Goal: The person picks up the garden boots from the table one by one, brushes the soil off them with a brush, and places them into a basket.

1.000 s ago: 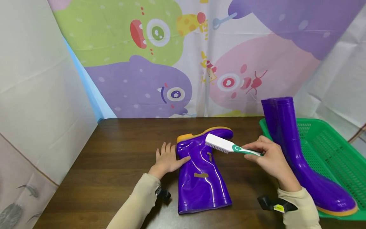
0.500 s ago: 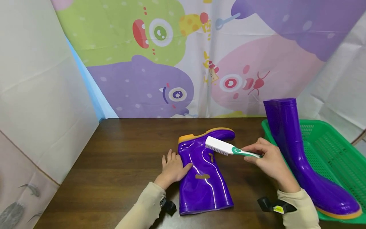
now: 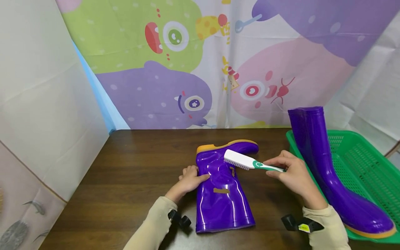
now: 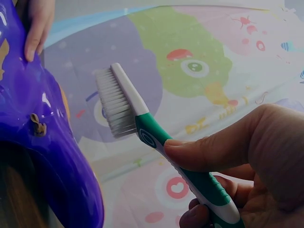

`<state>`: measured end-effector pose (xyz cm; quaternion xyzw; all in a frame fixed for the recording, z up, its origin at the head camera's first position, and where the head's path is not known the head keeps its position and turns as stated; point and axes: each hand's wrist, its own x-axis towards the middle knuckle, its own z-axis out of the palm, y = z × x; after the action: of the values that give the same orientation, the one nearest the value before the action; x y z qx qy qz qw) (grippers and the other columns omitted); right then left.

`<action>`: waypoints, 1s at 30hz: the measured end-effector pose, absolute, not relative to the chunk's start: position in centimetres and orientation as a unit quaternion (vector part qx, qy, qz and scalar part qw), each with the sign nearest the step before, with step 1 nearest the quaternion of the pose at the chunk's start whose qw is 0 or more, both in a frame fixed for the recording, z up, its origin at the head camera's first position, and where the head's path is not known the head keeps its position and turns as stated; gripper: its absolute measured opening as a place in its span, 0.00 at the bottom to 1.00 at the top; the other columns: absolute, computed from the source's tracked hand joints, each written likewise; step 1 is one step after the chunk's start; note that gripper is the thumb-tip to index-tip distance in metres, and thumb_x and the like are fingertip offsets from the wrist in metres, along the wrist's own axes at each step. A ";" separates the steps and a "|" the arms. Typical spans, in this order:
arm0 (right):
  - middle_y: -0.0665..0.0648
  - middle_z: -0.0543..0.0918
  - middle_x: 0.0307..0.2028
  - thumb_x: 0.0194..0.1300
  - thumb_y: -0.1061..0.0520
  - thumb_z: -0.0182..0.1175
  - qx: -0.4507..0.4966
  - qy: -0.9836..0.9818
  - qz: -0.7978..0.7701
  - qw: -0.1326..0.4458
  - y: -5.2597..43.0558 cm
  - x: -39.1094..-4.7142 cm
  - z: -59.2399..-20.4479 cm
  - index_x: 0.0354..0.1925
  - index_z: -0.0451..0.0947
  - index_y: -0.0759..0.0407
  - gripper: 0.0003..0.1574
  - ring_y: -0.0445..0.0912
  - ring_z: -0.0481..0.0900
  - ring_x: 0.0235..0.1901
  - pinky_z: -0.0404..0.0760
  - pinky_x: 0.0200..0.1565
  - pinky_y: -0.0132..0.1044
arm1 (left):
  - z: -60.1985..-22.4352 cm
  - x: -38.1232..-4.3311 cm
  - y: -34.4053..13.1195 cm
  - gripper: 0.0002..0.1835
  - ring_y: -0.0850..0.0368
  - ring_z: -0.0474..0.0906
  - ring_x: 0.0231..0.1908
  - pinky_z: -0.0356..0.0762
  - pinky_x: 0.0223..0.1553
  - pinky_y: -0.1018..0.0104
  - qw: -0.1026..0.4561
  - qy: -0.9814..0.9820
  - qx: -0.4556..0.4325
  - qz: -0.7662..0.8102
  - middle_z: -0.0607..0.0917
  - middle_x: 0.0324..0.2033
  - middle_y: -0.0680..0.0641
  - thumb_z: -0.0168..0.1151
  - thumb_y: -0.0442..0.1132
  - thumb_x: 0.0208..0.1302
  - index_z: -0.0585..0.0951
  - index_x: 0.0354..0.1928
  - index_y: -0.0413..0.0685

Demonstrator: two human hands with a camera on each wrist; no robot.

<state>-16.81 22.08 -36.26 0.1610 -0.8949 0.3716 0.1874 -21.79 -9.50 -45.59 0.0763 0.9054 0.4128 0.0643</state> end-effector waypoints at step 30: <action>0.48 0.69 0.23 0.42 0.72 0.76 0.185 -0.881 0.384 0.207 22.0 -16.9 -36.5 0.33 0.89 0.58 0.17 0.39 0.67 0.24 0.67 0.25 0.31 | -46.8 -23.5 -9.9 0.09 0.61 0.83 0.25 0.82 0.26 0.70 0.132 0.534 -0.039 0.835 0.85 0.25 0.51 0.57 0.21 0.64 0.81 0.37 0.40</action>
<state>-16.88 22.02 -36.49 0.1848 -0.8806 0.3841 0.2071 -23.52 -9.95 -46.76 -0.0393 0.5335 0.8345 0.1319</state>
